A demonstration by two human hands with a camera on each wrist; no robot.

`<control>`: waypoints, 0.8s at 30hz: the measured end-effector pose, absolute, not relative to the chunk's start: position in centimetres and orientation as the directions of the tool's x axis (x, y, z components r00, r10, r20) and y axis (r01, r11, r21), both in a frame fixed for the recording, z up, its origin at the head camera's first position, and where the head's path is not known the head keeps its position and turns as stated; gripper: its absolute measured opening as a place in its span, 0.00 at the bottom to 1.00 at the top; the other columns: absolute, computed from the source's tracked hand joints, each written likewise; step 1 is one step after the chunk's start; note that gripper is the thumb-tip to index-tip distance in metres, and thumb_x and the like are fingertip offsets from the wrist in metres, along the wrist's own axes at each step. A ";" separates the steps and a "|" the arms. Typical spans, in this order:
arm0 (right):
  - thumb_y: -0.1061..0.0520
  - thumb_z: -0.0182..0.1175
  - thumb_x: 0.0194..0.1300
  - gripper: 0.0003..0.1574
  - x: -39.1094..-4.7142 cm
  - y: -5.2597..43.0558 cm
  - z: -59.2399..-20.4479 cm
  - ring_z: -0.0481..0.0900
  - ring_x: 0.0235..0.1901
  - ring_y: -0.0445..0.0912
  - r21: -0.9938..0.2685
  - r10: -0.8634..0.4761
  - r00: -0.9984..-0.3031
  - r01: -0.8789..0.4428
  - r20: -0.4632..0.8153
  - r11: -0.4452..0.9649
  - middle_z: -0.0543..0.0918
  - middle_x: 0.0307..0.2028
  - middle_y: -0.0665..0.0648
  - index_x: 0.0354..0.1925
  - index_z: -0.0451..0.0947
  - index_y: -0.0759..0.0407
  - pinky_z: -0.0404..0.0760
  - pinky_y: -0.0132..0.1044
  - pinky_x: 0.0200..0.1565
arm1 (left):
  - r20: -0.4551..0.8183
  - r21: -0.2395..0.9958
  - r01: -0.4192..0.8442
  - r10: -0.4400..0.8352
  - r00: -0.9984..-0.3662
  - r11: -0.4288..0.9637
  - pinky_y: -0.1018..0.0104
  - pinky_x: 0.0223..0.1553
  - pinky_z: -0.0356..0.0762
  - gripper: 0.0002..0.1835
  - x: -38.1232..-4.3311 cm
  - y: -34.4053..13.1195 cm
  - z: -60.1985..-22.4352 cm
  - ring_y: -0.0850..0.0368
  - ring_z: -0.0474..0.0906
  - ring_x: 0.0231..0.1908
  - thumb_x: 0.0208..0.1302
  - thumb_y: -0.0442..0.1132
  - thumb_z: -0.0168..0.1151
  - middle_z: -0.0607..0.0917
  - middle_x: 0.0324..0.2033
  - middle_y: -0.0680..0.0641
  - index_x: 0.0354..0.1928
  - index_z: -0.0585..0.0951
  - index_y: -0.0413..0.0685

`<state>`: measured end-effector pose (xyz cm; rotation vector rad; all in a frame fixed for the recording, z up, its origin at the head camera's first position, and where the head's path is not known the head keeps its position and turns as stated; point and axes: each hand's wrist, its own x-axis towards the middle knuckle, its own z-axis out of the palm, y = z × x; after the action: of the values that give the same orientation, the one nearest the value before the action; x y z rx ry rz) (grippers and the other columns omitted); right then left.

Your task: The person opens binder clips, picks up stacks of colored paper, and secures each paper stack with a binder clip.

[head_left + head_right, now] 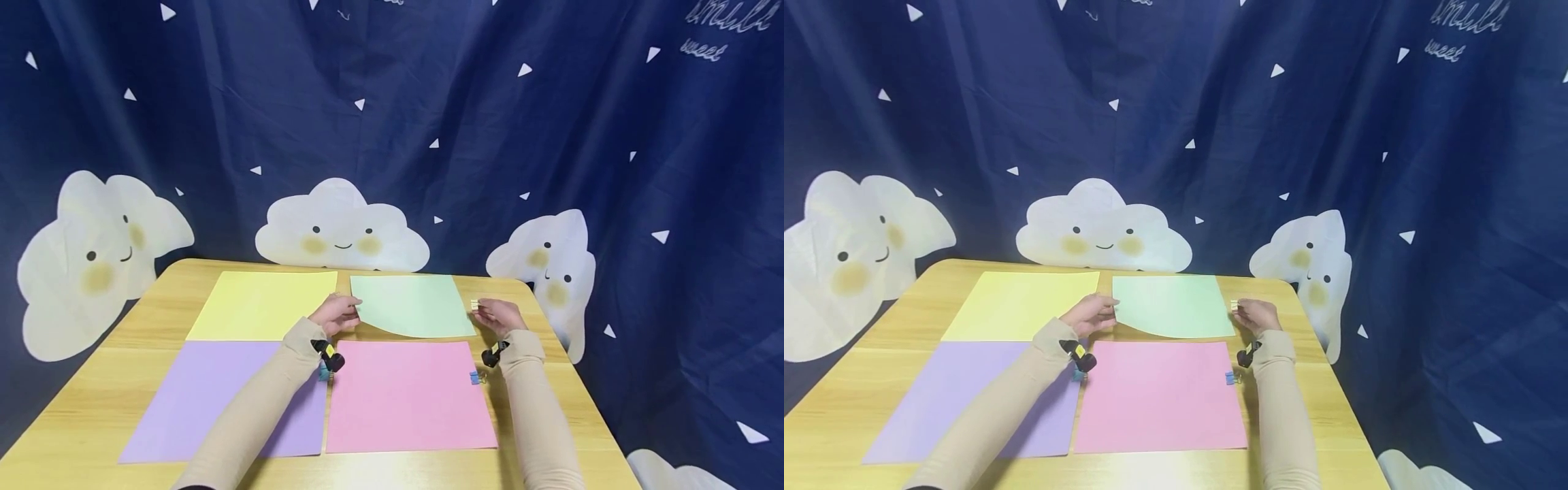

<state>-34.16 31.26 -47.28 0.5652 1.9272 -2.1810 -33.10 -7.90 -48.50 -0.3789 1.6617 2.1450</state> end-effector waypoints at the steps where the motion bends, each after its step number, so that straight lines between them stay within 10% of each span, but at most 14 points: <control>1: 0.65 0.58 0.74 0.28 -34.1 31.3 -47.3 0.89 0.37 0.44 -0.916 0.113 -0.915 0.370 -0.388 -0.152 0.89 0.35 0.55 0.68 0.69 0.75 0.89 0.33 0.52 | -0.447 0.855 -0.470 0.149 -0.882 -0.221 0.48 0.76 0.68 0.38 -33.1 -7.8 -48.5 0.36 0.63 0.71 0.75 0.31 0.53 0.57 0.74 0.24 0.79 0.47 0.35; 4: 0.67 0.59 0.73 0.27 -34.0 31.5 -47.3 0.90 0.38 0.45 -0.913 0.095 -0.917 0.367 -0.387 -0.177 0.90 0.34 0.56 0.67 0.71 0.76 0.89 0.34 0.52 | -0.446 0.853 -0.471 0.158 -0.881 -0.224 0.49 0.77 0.68 0.43 -33.1 -7.8 -48.5 0.36 0.63 0.71 0.74 0.28 0.54 0.58 0.74 0.23 0.81 0.40 0.38; 7: 0.69 0.60 0.71 0.25 -33.8 31.5 -47.1 0.91 0.37 0.46 -0.906 0.092 -0.914 0.370 -0.395 -0.204 0.91 0.34 0.58 0.64 0.74 0.77 0.89 0.35 0.53 | -0.436 0.872 -0.454 0.134 -0.890 -0.183 0.60 0.65 0.81 0.37 -33.1 -7.8 -48.7 0.44 0.76 0.60 0.71 0.25 0.57 0.75 0.61 0.27 0.78 0.54 0.30; 11: 0.70 0.60 0.70 0.23 -33.8 31.3 -47.2 0.91 0.37 0.47 -0.903 0.110 -0.908 0.377 -0.404 -0.207 0.91 0.34 0.60 0.61 0.76 0.78 0.89 0.35 0.53 | -0.417 0.894 -0.427 0.102 -0.903 -0.134 0.73 0.36 0.85 0.03 -32.9 -7.5 -48.7 0.59 0.77 0.32 0.67 0.22 0.59 0.79 0.28 0.48 0.36 0.81 0.32; 14: 0.71 0.60 0.70 0.22 -33.9 31.4 -47.4 0.92 0.36 0.47 -0.907 0.120 -0.909 0.373 -0.400 -0.196 0.91 0.34 0.61 0.60 0.76 0.78 0.89 0.35 0.52 | -0.414 0.897 -0.426 0.111 -0.903 -0.117 0.76 0.30 0.83 0.11 -32.7 -7.3 -48.7 0.62 0.74 0.28 0.67 0.22 0.58 0.75 0.24 0.52 0.28 0.75 0.41; 17: 0.71 0.61 0.69 0.21 -33.9 31.6 -47.6 0.92 0.36 0.47 -0.913 0.118 -0.915 0.359 -0.385 -0.193 0.92 0.35 0.61 0.59 0.77 0.78 0.89 0.36 0.52 | -0.411 0.902 -0.422 0.120 -0.904 -0.091 0.77 0.26 0.81 0.04 -32.5 -7.0 -48.6 0.62 0.72 0.28 0.68 0.22 0.56 0.73 0.27 0.52 0.41 0.75 0.36; 24: 0.70 0.62 0.69 0.24 -33.9 31.8 -47.8 0.92 0.40 0.48 -0.915 0.125 -0.917 0.351 -0.379 -0.198 0.92 0.38 0.62 0.62 0.76 0.77 0.87 0.38 0.57 | -0.388 0.915 -0.402 0.182 -0.904 -0.045 0.71 0.32 0.88 0.36 -32.5 -6.5 -48.5 0.52 0.77 0.39 0.72 0.25 0.51 0.74 0.47 0.39 0.78 0.52 0.29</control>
<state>-33.89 31.84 -47.75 0.5681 1.8860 -2.2504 -32.47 -6.54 -48.53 -0.2325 1.8429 2.0043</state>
